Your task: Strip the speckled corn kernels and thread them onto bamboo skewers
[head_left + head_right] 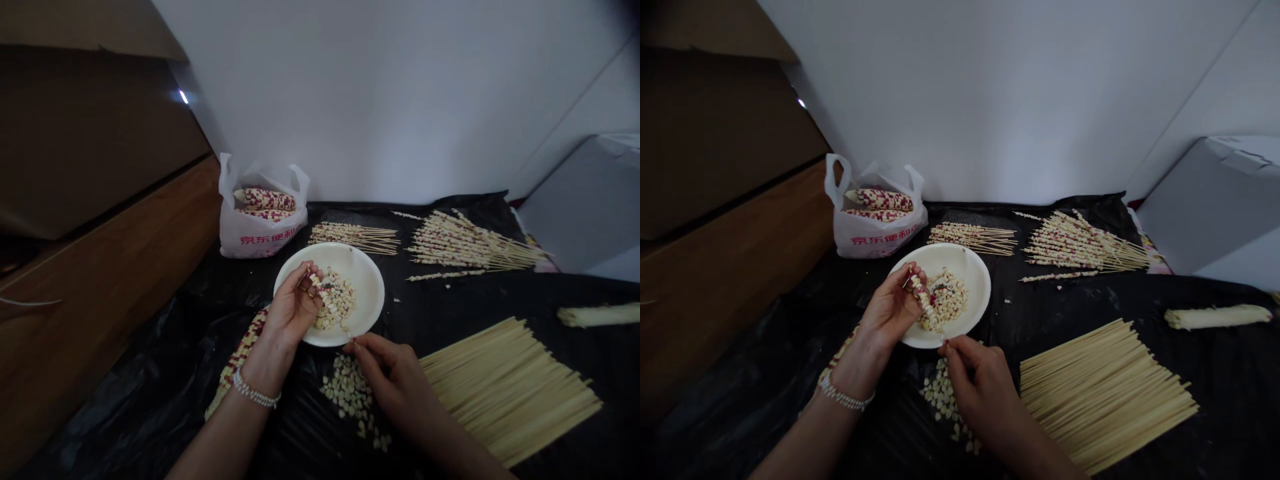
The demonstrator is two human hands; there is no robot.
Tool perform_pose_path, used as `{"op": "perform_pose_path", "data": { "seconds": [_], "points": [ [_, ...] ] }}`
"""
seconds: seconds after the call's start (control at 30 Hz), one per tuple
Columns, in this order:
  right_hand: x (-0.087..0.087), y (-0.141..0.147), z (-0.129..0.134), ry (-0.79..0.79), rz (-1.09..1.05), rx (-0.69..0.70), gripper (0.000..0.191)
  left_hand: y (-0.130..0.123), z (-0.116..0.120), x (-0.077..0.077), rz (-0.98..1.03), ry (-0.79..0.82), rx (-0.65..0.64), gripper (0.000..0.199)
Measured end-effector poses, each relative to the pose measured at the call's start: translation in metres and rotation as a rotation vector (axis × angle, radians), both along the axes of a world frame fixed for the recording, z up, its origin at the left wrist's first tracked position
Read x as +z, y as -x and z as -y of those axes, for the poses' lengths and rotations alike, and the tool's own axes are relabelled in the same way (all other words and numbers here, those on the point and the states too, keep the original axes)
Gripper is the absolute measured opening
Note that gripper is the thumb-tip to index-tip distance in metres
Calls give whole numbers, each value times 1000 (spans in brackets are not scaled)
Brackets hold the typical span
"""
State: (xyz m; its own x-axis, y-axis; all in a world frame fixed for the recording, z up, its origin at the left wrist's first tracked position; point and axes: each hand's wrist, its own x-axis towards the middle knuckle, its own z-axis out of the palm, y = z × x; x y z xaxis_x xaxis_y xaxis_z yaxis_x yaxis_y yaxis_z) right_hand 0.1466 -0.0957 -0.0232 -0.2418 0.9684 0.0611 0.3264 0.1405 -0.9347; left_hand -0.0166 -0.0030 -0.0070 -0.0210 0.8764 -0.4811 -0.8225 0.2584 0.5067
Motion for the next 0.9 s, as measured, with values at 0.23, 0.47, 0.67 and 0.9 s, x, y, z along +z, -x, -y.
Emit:
{"op": "perform_pose_path", "data": {
  "seconds": [0.23, 0.47, 0.67, 0.9],
  "points": [
    [0, -2, -1, -3, -3, -5, 33, 0, 0, -7, 14, -3, -63, 6],
    [-2, -3, -2, 2, -6, -25, 32, 1, 1, -4, -212, -43, -80, 7],
    [-3, -3, -4, -9, -29, -65, 31, 1, 1, -15, -769, -304, -64, 24],
    [-2, -3, -4, -11, -44, -75, 30, 8, 5, -24, -1820, -614, -482, 27]
  ]
}}
